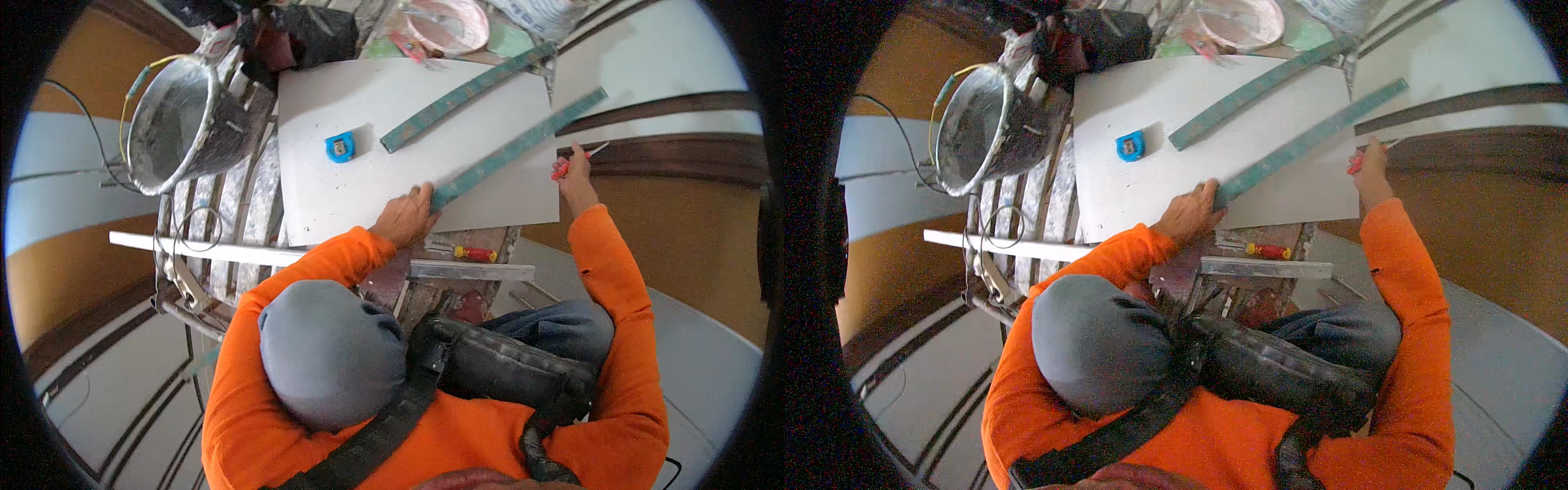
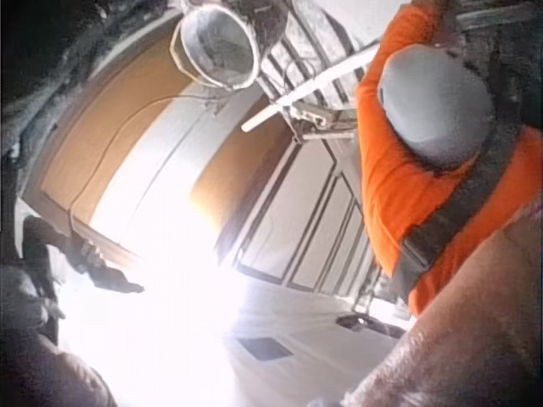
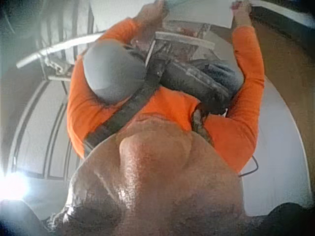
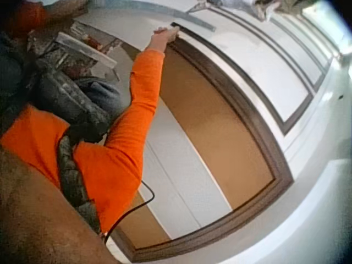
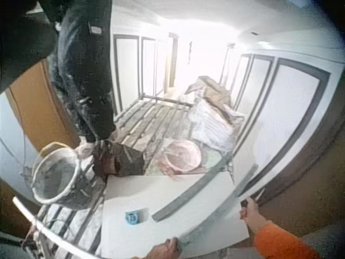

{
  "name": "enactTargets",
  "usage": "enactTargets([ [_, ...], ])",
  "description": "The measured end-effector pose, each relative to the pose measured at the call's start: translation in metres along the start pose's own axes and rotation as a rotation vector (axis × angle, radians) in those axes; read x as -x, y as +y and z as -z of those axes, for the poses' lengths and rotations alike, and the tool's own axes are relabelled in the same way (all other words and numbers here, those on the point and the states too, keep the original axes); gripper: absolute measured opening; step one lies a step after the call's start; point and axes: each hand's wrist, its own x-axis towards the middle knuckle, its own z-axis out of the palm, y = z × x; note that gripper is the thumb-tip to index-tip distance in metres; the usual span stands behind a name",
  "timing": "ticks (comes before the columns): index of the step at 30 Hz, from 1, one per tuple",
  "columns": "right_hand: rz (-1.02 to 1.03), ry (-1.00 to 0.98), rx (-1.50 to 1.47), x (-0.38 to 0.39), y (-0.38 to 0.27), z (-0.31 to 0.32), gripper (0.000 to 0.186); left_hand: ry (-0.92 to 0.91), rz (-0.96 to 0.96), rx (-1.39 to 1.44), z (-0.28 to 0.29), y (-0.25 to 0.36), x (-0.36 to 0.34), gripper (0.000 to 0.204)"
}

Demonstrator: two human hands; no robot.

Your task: The person uses shears to cut and trim a metal profile while sitting on a scaffold.

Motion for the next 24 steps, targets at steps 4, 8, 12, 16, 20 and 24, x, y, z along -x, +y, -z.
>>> enactTargets([
  [4, 0.080, -0.068, 0.266, 0.038, -0.009, 0.029, 0.055, 0.093, -0.290, -0.318, 0.002, 0.009, -0.022, 0.083],
  [8, -0.025, -0.441, 0.285, 0.149, -0.055, 0.014, 0.047, 0.204, -0.284, -0.236, -0.001, -0.011, -0.005, 0.086],
  [12, -0.031, -0.711, 0.233, 0.258, -0.112, 0.015, 0.039, -0.172, -0.162, -0.069, 0.085, -0.018, 0.022, 0.070],
  [16, -0.035, -0.887, -0.032, 0.333, -0.114, -0.011, 0.032, -0.195, -0.296, -0.388, 0.239, 0.069, 0.055, 0.044],
  [20, -0.290, -0.974, -0.160, 0.349, -0.057, -0.036, 0.025, -0.024, -0.633, -0.412, 0.307, 0.239, 0.076, 0.032],
  [24, -0.381, -1.001, 0.297, 0.368, -0.040, -0.082, 0.023, -0.081, -0.893, -0.588, 0.310, 0.311, 0.124, 0.032],
])
